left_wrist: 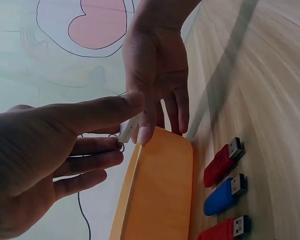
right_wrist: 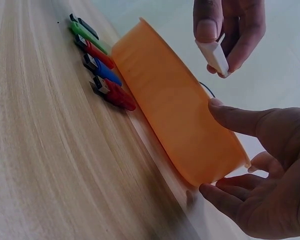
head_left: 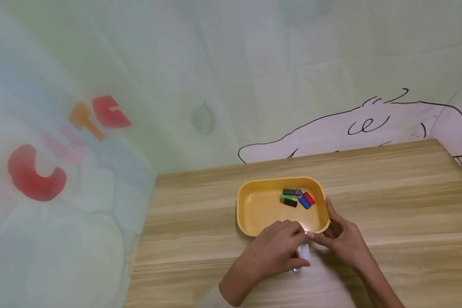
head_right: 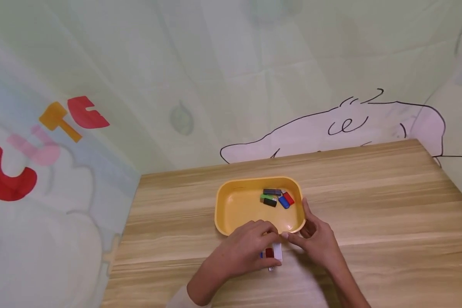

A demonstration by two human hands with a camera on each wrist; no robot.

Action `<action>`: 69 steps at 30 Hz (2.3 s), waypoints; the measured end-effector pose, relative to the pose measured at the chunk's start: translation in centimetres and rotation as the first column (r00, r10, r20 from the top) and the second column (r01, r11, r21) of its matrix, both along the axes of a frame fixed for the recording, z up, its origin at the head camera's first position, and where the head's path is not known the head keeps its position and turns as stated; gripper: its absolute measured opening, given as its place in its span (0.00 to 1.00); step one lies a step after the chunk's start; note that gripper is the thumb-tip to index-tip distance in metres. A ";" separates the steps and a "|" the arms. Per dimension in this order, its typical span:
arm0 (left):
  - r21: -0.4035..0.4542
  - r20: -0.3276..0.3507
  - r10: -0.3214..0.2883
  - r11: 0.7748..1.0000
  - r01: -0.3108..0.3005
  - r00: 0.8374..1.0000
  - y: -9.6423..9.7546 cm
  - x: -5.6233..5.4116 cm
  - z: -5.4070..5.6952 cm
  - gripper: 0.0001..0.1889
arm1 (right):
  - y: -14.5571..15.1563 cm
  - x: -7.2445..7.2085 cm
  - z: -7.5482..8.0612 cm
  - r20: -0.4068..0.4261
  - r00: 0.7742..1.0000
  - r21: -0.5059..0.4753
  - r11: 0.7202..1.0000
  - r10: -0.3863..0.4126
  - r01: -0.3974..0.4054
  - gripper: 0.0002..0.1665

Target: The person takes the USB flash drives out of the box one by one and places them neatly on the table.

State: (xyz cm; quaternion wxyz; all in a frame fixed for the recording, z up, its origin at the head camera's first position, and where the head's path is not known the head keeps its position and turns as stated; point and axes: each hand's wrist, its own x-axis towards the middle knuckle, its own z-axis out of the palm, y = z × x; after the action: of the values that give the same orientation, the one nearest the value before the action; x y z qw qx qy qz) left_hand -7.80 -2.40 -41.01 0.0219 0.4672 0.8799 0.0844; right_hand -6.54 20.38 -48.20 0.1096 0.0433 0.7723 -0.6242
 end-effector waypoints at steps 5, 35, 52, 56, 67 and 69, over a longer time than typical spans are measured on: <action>0.021 -0.013 -0.003 1.000 0.003 1.000 0.0 0.4 -0.5 0.28 | -0.1 -0.1 0.1 0.005 1.000 -0.006 1.000 -0.001 0.001 0.66; -0.129 -0.067 0.019 0.991 -0.028 0.998 1.3 2.0 -4.0 0.21 | -0.1 -0.3 0.4 0.014 1.000 -0.023 1.000 0.009 -0.009 0.67; -0.231 -0.105 0.041 0.971 -0.065 0.994 2.0 2.7 -5.2 0.24 | -0.1 0.0 0.3 -0.004 1.000 -0.038 0.999 -0.001 0.000 0.66; -0.233 -0.097 0.045 0.970 -0.066 0.994 2.1 2.8 -5.3 0.24 | -0.1 0.0 0.3 -0.004 1.000 -0.040 0.999 -0.001 0.001 0.66; -0.251 -0.050 0.067 0.965 -0.078 0.996 2.3 2.8 -5.1 0.23 | -0.2 0.0 0.5 0.012 1.000 -0.043 0.999 -0.011 0.011 0.66; -0.247 -0.048 0.066 0.966 -0.076 0.997 2.3 2.9 -5.1 0.23 | -0.1 0.1 0.5 0.015 1.000 -0.036 0.999 -0.011 0.011 0.66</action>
State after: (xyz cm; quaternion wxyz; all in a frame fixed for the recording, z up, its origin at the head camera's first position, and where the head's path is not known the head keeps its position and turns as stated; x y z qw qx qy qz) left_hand -4.93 -0.13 -46.13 0.0597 0.4305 0.8999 -0.0350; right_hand -6.46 20.30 -47.69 0.1126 0.0501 0.7598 -0.6384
